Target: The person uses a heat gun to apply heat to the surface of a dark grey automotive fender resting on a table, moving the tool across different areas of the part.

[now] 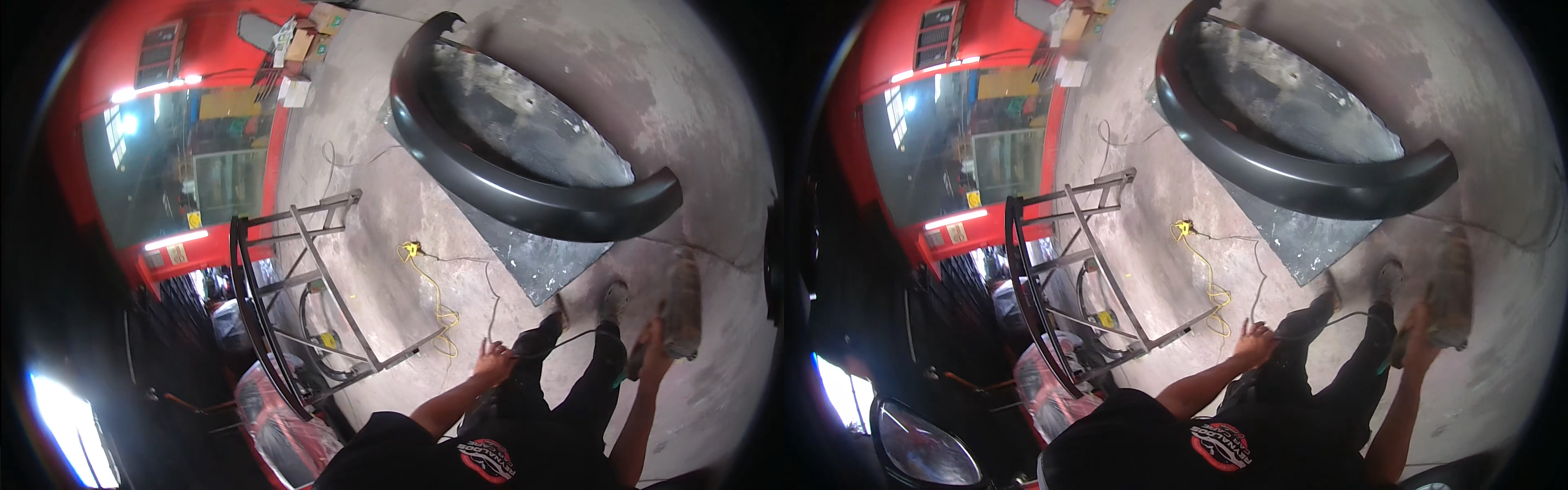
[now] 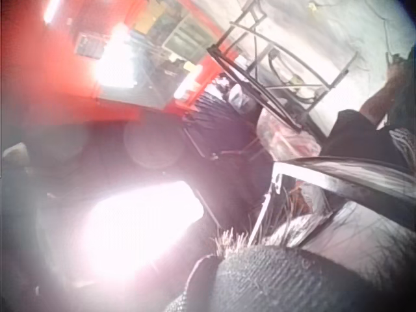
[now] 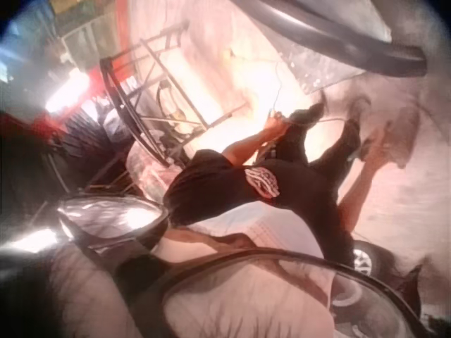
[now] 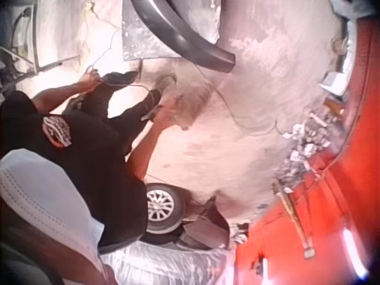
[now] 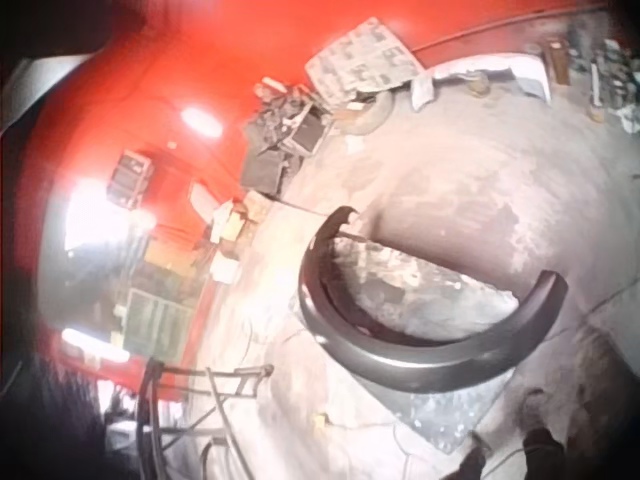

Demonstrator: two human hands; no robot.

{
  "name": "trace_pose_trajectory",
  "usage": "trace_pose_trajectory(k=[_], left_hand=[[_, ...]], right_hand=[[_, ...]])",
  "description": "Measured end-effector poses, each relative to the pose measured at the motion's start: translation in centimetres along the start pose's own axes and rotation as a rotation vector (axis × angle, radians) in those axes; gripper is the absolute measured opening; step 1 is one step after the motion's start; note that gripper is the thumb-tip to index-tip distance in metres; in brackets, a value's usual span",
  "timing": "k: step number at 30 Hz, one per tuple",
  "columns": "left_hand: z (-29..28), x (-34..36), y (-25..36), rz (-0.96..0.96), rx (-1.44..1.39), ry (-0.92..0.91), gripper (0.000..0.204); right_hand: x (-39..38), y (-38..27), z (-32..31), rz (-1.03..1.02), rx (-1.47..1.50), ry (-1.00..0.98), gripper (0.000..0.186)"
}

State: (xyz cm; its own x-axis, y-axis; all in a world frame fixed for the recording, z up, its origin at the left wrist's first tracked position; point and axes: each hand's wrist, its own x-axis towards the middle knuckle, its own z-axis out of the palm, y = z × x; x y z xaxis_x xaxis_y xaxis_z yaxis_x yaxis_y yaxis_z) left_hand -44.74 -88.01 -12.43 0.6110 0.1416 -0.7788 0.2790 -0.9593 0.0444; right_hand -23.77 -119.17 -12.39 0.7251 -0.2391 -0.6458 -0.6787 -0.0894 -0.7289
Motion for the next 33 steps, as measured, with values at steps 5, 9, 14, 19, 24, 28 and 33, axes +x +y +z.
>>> trace_pose_trajectory(k=[5,9,14,19,24,28,33], left_hand=[[-3.4,-2.6,-6.7,0.131,-0.176,-0.048,0.037],[-6.9,-4.1,-10.6,0.168,-0.247,-0.092,0.039],[-11.3,-6.0,-20.3,0.28,-0.474,-0.166,0.043],[-11.0,-8.4,-32.3,0.241,-0.553,-0.157,0.041],[-12.7,-12.1,-39.0,0.236,-0.612,0.052,0.033],[-15.7,-14.6,-41.4,0.19,-0.703,0.095,0.03],[-15.6,-17.7,-44.8,-0.015,-0.629,0.164,0.032]], right_hand=[[1.5,2.1,-0.1,-0.039,0.018,0.12,0.016],[-5.6,-3.6,9.6,-0.06,-0.218,-0.176,0.026],[-11.1,-4.2,18.3,-0.594,-0.483,-0.498,0.043],[-17.0,-7.7,23.6,-0.286,-0.331,-0.126,0.035],[-16.3,-5.8,25.4,-0.053,0.401,0.32,0.017],[-20.5,-10.2,30.1,0.025,0.61,0.257,0.011],[-22.0,-12.8,40.7,0.005,0.447,-0.065,0.013]])
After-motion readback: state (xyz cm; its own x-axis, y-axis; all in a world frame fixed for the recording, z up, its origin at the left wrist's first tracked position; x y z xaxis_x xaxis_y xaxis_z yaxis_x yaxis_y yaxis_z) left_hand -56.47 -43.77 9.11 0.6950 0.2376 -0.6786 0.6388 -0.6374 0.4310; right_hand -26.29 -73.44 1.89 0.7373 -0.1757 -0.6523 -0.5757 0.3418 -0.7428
